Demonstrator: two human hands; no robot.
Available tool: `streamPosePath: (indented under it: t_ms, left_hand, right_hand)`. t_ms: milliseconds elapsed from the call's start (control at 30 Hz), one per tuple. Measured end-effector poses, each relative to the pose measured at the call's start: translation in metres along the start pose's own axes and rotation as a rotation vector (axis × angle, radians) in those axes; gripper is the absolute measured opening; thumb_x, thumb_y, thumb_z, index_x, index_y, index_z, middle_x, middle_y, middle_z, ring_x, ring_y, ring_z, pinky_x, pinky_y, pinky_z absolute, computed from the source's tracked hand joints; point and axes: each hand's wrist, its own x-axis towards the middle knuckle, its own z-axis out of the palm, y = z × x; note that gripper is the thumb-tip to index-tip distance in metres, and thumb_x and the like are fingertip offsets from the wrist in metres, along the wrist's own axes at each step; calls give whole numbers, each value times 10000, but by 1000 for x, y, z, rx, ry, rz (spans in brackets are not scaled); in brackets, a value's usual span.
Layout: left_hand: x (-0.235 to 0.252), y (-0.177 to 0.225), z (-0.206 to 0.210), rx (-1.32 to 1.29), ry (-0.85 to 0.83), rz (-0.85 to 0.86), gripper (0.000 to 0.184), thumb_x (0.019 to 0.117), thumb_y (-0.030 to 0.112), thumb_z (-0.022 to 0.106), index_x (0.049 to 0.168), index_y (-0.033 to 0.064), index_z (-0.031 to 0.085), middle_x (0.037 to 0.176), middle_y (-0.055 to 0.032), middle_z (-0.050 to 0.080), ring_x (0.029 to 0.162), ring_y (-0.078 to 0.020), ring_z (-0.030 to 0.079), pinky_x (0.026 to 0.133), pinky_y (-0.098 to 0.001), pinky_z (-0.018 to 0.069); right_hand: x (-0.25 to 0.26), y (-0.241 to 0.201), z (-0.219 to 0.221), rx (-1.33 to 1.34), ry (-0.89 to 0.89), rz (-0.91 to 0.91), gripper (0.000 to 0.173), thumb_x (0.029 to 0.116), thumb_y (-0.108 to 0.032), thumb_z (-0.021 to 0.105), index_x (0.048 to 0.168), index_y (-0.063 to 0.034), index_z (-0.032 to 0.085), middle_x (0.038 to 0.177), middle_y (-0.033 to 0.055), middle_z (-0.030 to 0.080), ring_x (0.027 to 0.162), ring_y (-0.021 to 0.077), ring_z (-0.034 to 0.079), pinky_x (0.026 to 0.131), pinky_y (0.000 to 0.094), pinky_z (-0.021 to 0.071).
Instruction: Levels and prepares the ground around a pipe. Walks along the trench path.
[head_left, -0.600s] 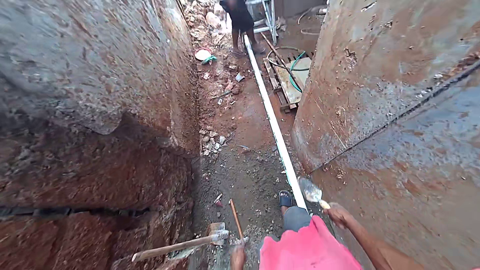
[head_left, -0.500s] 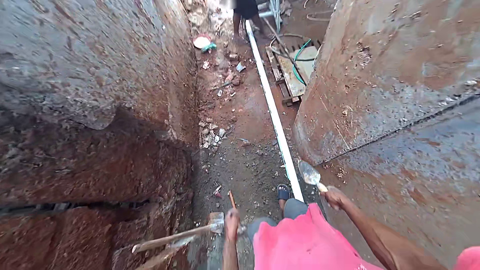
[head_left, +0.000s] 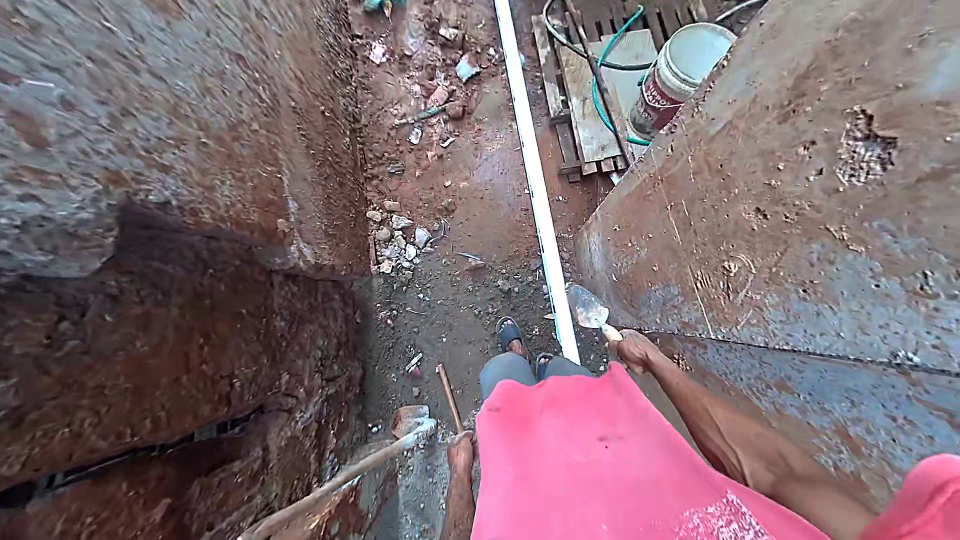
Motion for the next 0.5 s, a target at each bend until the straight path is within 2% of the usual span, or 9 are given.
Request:
streamPosePath:
  t_ms: [67,100,167,233,300,367,400,433,500]
  left_hand:
    - [-8,12,-5,37,-16,-84,291,1089,110,457,1215,-106,606,1041,-233,651,837,-237,584,808,-406,502]
    - [1,19,-7,61,-37,-73,291,1090,113,458,1220,-102,605,1035,-227,647,830,-235,582,798,-403,499]
    - [49,44,-7,159,-96,16,304,1077,152,498,1209,-88,630,1016,-225,665,835,-255,615,797,-430,522]
    - [80,85,-13,195,-113,102,324,1068,182,504,1190,-93,623,966,-221,644,812,-274,595,770,-459,513]
    - [89,156,-17,10,-68,154,340,1085,159,457,1273,-101,571,1092,-246,644,883,-269,617,815,-436,526]
    - [90,242,-14,-189,-20,256,365,1105,160,414,1352,-86,523,1196,-249,635,935,-246,643,837,-391,533]
    - [88,274,-12,-250,-13,315,376,1107,153,405,1377,-88,504,1225,-257,629,968,-254,656,864,-390,542]
    - [85,297,-10,-291,0,360,373,1104,143,411,1384,-87,500,1224,-254,629,973,-249,661,870,-380,543]
    - [81,343,3,-372,28,428,348,1091,119,438,1370,-79,508,1194,-237,636,939,-224,659,840,-352,540]
  right_hand:
    - [-3,-3,-6,39,7,7,399,1067,-332,560,1277,7,574,951,172,645,735,239,621,715,424,533]
    - [-3,-7,-11,74,17,5,385,1068,-325,556,1267,5,575,900,153,636,679,219,601,666,401,526]
    - [3,-27,-28,159,49,13,379,1072,-302,552,1294,5,564,877,150,622,650,215,586,643,397,526]
    - [6,-32,-36,207,66,51,374,1074,-285,549,1303,10,562,875,151,613,648,213,581,645,393,527]
    - [10,-41,-46,181,62,84,372,1077,-293,541,1278,19,570,880,153,617,659,212,589,658,392,530]
    - [20,-64,-64,84,52,85,391,1076,-314,545,1262,28,580,945,176,629,731,235,606,719,416,527]
    - [25,-71,-72,15,38,80,408,1074,-323,547,1258,38,593,1014,205,648,813,271,633,785,454,529]
    - [29,-76,-80,-62,12,70,425,1073,-336,544,1256,42,606,1084,229,663,905,307,656,856,491,524]
    - [39,-105,-106,-210,-7,6,443,1076,-361,531,1251,36,618,1132,242,667,976,336,668,901,517,519]
